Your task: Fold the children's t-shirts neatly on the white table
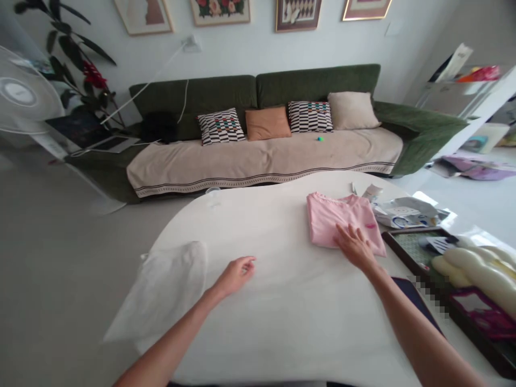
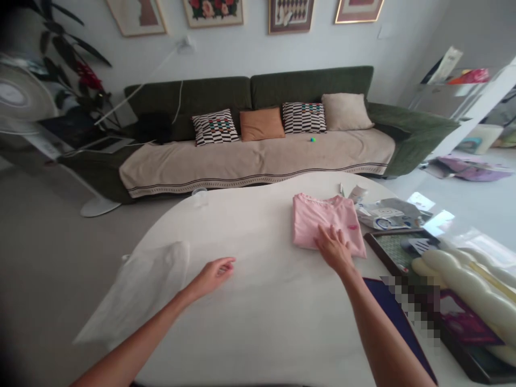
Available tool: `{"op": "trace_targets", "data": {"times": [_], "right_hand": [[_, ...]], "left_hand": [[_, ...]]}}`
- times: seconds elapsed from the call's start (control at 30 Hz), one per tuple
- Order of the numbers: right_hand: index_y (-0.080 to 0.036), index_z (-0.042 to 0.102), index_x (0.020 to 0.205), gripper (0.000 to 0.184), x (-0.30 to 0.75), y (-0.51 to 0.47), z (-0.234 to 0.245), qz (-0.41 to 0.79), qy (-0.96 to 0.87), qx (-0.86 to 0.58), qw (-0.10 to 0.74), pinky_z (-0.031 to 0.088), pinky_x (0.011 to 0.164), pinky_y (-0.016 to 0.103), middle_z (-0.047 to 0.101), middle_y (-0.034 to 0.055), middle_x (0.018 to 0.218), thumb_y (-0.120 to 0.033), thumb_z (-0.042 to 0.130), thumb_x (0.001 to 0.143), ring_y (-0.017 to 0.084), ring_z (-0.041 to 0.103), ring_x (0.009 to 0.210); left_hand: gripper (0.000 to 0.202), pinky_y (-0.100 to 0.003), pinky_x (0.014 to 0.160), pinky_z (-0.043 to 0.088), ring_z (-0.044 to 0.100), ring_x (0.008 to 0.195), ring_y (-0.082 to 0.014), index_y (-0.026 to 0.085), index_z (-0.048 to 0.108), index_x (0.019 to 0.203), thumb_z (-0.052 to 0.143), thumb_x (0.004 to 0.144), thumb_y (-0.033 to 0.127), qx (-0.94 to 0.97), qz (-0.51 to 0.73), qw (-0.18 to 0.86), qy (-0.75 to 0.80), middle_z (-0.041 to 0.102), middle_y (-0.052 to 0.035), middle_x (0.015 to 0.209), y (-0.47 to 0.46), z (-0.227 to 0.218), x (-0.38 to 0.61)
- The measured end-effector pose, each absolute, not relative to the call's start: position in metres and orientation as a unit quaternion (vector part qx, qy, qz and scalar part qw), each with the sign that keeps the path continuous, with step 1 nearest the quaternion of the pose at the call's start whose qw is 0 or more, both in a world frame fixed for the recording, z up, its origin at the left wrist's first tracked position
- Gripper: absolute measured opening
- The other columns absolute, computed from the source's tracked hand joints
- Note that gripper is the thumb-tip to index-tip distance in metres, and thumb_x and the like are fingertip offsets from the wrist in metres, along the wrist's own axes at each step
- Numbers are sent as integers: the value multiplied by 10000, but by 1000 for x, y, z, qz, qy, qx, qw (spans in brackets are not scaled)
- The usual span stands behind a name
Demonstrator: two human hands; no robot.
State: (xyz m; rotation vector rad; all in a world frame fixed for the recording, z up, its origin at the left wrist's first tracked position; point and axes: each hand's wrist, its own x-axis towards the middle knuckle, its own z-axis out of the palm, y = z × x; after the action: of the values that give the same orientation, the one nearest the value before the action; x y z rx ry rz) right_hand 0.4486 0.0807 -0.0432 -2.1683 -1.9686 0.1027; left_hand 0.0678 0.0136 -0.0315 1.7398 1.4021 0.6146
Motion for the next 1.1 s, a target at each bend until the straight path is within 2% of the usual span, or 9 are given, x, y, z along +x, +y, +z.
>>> {"op": "trace_targets", "data": {"times": [0.13,0.27,0.43,0.57,0.77,0.87,0.97,1.03,1.1], "right_hand": [[-142,464,1222,438,384,8,-57,-3,-706,-677,210,329,967,466,343,154,1363,-355,328,864,282,258,1275],[-160,530,1138,380,307,-83,-79,80,-757,-610,220,356,979,373,461,124,1272,-329,326,867,214,394,1201],[-185,464,1226,405,265,-139,-77,98,-746,-631,188,355,964,432,380,105,1351,-252,356,841,244,271,1279],[-175,527,1142,348,266,-142,-60,111,-743,-635,182,385,935,390,483,120,1253,-210,379,828,227,385,1209],[-172,562,1076,300,246,-140,-29,134,-743,-633,170,407,890,377,562,121,1124,-164,397,825,219,515,1049],[-165,435,1240,421,217,-142,-1,157,-769,-587,201,388,917,372,500,133,1211,-152,406,820,210,472,1108],[-206,227,1364,675,181,-143,34,177,-817,-496,236,330,975,378,265,125,1403,-200,527,760,222,287,1259],[-244,351,1297,615,163,-144,55,176,-859,-423,230,266,1010,412,216,83,1431,-226,579,727,242,179,1302],[-242,535,1084,329,157,-145,71,177,-890,-366,206,219,1025,426,404,50,1329,-208,545,756,223,251,1271]], "left_hand": [[335,-337,952,366,524,1044,-197,174,568,1079,437,779,244,693,208,167,670,586,-79,1110,-8,-22,-60],[356,-296,967,335,460,1136,-203,127,547,1113,425,786,201,689,102,60,715,529,-109,1209,4,-20,-137],[316,-337,853,392,515,1036,-253,151,596,1043,502,756,247,692,42,65,718,587,-119,1109,24,-17,-159],[254,-379,862,356,499,1015,-276,191,627,961,526,741,266,711,20,40,702,611,-100,1008,23,-4,-158],[231,-261,712,392,565,816,-198,213,611,918,407,815,242,759,-26,1,651,594,-52,915,4,28,-147],[240,-266,682,385,565,748,-199,204,611,795,379,827,257,810,-49,31,584,586,-41,844,-22,54,-116],[241,-275,703,375,549,716,-190,220,609,770,382,826,279,871,-35,127,473,590,-34,813,-72,88,-67],[245,-281,704,371,543,724,-193,247,614,788,382,834,306,897,-21,205,391,603,-41,817,-112,111,-38],[251,-288,678,363,535,698,-196,267,615,805,369,842,298,913,-26,241,329,607,-46,773,-146,128,-21]]}}
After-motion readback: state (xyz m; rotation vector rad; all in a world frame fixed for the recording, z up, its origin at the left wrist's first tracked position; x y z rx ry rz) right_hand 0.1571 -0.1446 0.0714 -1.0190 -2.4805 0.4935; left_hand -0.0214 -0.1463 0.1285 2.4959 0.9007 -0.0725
